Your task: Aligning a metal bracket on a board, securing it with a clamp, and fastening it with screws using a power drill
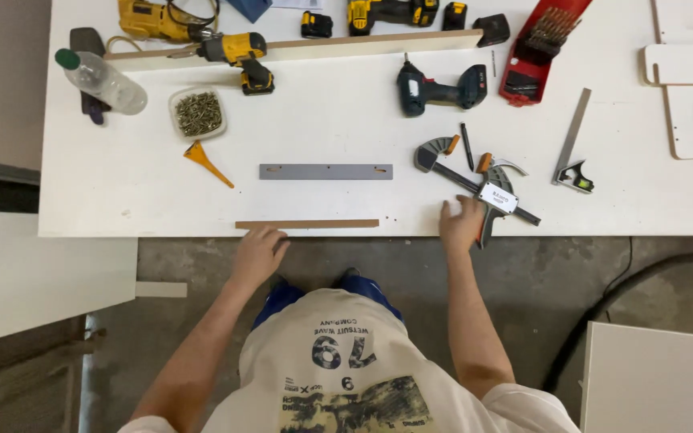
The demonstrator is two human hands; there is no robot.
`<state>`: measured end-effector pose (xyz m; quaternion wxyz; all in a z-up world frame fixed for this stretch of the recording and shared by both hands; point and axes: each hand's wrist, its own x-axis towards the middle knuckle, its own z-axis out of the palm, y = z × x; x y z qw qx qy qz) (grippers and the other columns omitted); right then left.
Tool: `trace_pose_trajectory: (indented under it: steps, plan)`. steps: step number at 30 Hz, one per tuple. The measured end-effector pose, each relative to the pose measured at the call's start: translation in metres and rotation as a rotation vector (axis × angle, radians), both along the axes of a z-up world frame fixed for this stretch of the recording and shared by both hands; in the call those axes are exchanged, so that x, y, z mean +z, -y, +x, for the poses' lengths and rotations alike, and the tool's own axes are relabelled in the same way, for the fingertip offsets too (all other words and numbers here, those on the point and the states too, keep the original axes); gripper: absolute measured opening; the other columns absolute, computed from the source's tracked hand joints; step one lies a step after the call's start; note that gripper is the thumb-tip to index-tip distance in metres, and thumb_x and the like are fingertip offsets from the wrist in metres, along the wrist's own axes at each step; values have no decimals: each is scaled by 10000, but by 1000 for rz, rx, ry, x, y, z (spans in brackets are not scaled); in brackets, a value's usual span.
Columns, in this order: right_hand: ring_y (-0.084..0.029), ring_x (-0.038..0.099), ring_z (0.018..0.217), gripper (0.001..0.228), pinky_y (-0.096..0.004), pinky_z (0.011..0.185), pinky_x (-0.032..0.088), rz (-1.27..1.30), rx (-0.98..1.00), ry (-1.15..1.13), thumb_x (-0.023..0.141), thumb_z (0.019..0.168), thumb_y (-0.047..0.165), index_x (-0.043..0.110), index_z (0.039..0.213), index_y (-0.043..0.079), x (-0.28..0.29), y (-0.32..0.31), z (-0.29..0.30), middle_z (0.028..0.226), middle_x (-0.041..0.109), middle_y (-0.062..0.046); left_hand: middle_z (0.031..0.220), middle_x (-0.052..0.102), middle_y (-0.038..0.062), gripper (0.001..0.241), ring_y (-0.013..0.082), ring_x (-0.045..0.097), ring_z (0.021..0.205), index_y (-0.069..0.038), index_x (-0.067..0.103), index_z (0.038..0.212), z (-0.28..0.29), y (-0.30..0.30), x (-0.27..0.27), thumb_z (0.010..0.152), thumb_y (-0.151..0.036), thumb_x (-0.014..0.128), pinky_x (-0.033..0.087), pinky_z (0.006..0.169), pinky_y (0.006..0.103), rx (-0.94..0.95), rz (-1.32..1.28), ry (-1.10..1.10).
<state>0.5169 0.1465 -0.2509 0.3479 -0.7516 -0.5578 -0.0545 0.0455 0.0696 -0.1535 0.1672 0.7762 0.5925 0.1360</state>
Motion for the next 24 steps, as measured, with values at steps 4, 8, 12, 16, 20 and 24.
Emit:
trace_pose_trajectory:
  steps: [4, 8, 12, 16, 20, 24]
  plan:
    - [-245, 747, 911, 303, -341, 766, 629, -443, 441, -300, 798, 879, 86, 735, 1172, 134, 32, -25, -77, 1101, 662, -57, 952, 677, 82, 109, 325, 695, 953, -116, 758, 1006, -27, -52, -16, 926, -190, 750, 557, 846, 418, 123, 82, 29]
    - [-403, 686, 1102, 810, -500, 976, 586, -737, 435, -311, 798, 838, 92, 424, 1556, 117, 36, -71, -101, 1278, 549, -201, 1215, 595, 163, 333, 386, 674, 1085, -51, 655, 1273, -44, -113, -9, 958, -150, 694, 577, 908, 460, 259, -196, 0]
    - [-371, 685, 1124, 792, -481, 989, 579, -814, 414, -195, 857, 778, 163, 525, 1495, 213, -4, -102, -96, 1222, 556, -142, 1537, 353, 290, 778, 536, 557, 1282, -38, 373, 1579, -37, -154, -9, 881, -64, 715, 501, 1078, 610, 117, -395, -15]
    - [-410, 693, 1094, 569, -483, 988, 572, -781, 474, -148, 818, 863, 189, 619, 1395, 155, 3, -99, -93, 1223, 564, -185, 1296, 565, 197, 539, 475, 661, 1144, -88, 608, 1372, -51, -185, -94, 850, -88, 744, 576, 980, 516, -38, -326, -113]
    - [-299, 725, 1010, 595, -408, 923, 578, -700, 423, -351, 839, 836, 130, 618, 1388, 131, 66, -63, -97, 1180, 660, -140, 1244, 614, 179, 464, 457, 666, 1120, -105, 661, 1300, -64, -162, -20, 846, -137, 749, 571, 940, 547, -59, -272, -27]
    - [-203, 755, 871, 487, -357, 808, 576, -691, 227, -754, 797, 937, 282, 648, 1373, 125, 125, 10, -121, 1149, 718, -129, 1229, 597, 212, 516, 479, 653, 1109, -23, 658, 1287, -92, -91, 15, 808, -166, 783, 564, 937, 526, -65, -212, 57]
